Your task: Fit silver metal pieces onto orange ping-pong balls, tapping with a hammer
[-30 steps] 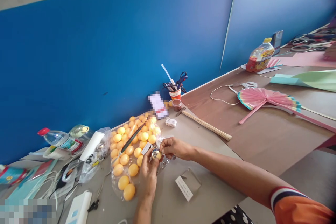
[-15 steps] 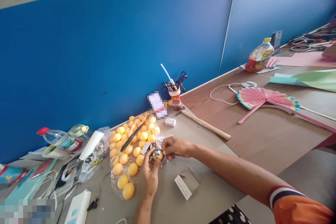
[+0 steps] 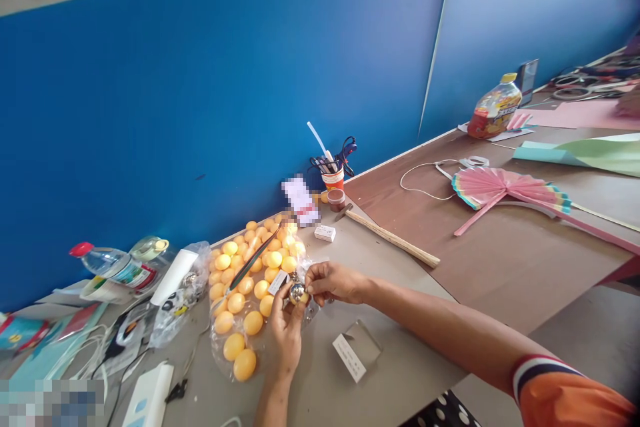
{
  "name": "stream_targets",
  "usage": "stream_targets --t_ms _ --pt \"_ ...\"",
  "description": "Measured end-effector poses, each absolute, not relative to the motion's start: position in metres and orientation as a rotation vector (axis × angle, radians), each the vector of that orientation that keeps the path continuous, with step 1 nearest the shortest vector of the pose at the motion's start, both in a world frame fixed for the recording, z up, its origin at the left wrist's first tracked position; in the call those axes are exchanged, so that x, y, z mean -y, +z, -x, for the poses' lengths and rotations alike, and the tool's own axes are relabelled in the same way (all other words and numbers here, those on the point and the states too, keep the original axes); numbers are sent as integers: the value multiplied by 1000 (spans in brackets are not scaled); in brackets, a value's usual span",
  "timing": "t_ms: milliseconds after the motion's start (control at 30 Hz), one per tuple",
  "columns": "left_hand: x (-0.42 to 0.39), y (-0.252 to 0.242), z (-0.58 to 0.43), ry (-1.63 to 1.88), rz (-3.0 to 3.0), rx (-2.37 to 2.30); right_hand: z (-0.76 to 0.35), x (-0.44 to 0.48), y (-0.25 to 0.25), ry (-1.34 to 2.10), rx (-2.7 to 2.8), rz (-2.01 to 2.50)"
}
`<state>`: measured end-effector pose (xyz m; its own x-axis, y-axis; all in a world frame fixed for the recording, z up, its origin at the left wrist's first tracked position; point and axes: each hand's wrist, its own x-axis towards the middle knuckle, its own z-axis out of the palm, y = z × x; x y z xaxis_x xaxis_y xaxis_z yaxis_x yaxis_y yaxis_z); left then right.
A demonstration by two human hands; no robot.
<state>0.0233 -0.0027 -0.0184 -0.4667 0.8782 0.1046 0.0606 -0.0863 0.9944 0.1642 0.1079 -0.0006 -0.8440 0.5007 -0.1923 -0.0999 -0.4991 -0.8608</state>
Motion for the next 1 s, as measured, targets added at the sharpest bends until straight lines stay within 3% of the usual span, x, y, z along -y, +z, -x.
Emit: stream_targets --t_ms 633,700,900,1000 --pt "2 -15 -22 1606 -831 -1408 -166 -115 1 2453 1230 534" --pt "2 -14 -20 1637 -769 -1360 -169 -118 3 2248 1425 643" --pt "-1 -12 -16 1713 -661 -1334 -175 -119 -1 1113 2513 866" --pt "-1 -13 -15 1708 -654 -1322 -175 -114 -4 845 2741 833"
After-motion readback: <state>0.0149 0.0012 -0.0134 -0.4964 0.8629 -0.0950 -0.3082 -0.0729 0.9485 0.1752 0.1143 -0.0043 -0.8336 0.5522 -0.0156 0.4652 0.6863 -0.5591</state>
